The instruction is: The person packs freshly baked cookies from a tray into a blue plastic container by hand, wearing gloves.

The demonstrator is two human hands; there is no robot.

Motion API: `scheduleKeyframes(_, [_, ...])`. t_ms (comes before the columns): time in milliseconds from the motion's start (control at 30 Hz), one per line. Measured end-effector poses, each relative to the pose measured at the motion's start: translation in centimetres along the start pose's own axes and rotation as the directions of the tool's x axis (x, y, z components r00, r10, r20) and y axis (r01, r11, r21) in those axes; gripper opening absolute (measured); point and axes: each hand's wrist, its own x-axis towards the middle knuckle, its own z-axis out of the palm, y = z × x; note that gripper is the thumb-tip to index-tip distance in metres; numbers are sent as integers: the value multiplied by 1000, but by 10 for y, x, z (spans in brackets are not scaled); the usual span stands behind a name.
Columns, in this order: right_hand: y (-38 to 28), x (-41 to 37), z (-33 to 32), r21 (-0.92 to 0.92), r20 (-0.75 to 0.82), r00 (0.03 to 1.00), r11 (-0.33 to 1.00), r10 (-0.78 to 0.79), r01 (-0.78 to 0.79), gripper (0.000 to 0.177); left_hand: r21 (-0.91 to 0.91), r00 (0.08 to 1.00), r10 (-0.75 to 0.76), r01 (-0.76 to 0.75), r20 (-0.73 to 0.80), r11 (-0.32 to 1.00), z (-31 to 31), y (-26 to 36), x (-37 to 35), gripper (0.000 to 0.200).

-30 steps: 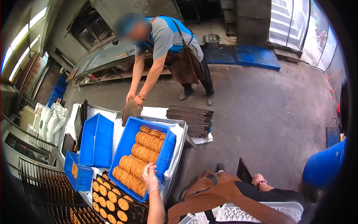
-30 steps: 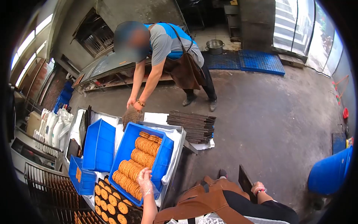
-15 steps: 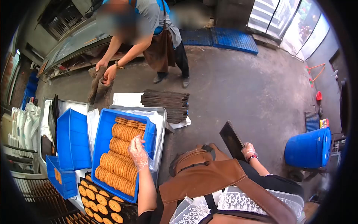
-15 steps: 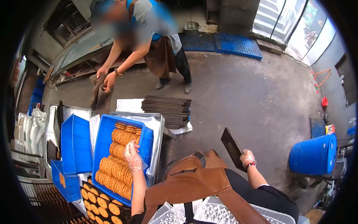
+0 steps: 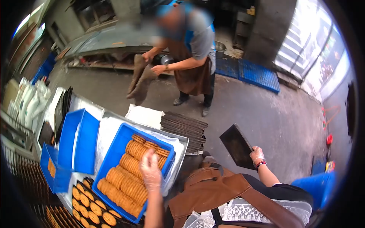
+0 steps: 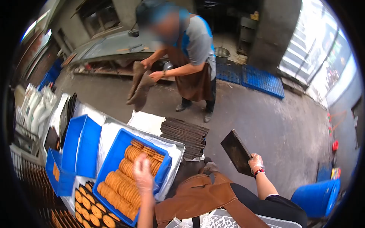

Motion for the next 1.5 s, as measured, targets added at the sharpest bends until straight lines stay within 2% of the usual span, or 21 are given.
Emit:
scheduleKeyframes(33, [1,23,8,3,59,998,1000,-10,10,24,84,988,149,-146,-37,986,1,49,13,39])
scheduleKeyframes(67, [-1,47,15,-60,92,994,997,-51,57,25,-121,964,248,-258,-94,958,1,97,23,42])
scheduleKeyframes(100, [-9,68,17,-93,126,989,992,-74,86,26,-116,848,479,-512,-226,851,10,168,29,57])
scheduleKeyframes(133, [-16,87,19,-121,158,983,986,-92,111,27,-64,699,703,-714,-133,698,-21,208,40,77])
scheduleKeyframes(267, [-31,164,40,-173,256,947,955,-193,241,31,92,649,721,-724,-244,683,-15,217,35,74])
scheduleKeyframes(367, [-26,178,57,-231,285,932,928,-223,292,29,176,609,750,-733,-260,657,-6,231,42,70])
scheduleKeyframes(433, [-28,215,69,-339,296,897,842,-328,420,27,205,542,797,-776,-267,597,4,240,67,68])
scheduleKeyframes(500, [-16,235,76,-330,471,866,878,-165,347,19,269,520,823,-778,-230,567,-8,254,73,66])
scheduleKeyframes(533, [40,255,106,-248,409,707,676,-576,694,18,309,464,858,-802,-220,512,-15,270,86,65])
scheduleKeyframes(567, [43,261,115,-325,296,722,645,-625,692,18,359,373,896,-823,-241,440,-19,283,99,64])
scheduleKeyframes(600, [47,275,114,-245,365,728,694,-581,677,20,405,288,922,-834,-257,374,-25,293,104,63])
scheduleKeyframes(633, [70,292,146,-201,133,672,644,-729,738,11,439,217,941,-841,-261,316,-28,307,110,62])
scheduleKeyframes(667, [78,309,159,-317,162,611,546,-775,776,13,471,141,951,-843,-274,260,-29,318,116,61])
scheduleKeyframes(700, [88,341,158,-158,308,603,585,-736,795,19,498,63,955,-842,-291,208,-30,328,121,60])
scheduleKeyframes(733, [23,378,148,-171,262,588,563,-765,809,19,523,-1,949,-835,-315,173,-28,331,125,59])
scheduleKeyframes(767, [-13,404,123,-212,268,670,635,-693,742,12,534,-30,936,-828,-351,173,-20,325,121,57])
scheduleKeyframes(800, [-29,392,94,-268,310,756,710,-577,652,11,530,0,924,-819,-382,219,-9,311,113,56])
scheduleKeyframes(867, [-16,268,74,-362,443,861,829,-249,427,24,521,138,925,-792,-355,318,-3,293,83,54])
scheduleKeyframes(1100, [-26,242,37,-335,429,890,888,-154,315,30,505,115,922,-807,-371,304,19,293,91,47])
scheduleKeyframes(1333, [-3,219,40,-376,449,883,869,-134,323,31,420,92,932,-874,-350,244,48,294,139,40])
scheduleKeyframes(1500, [-4,204,49,-318,443,894,922,-63,223,31,425,80,950,-881,-303,209,48,298,150,35])
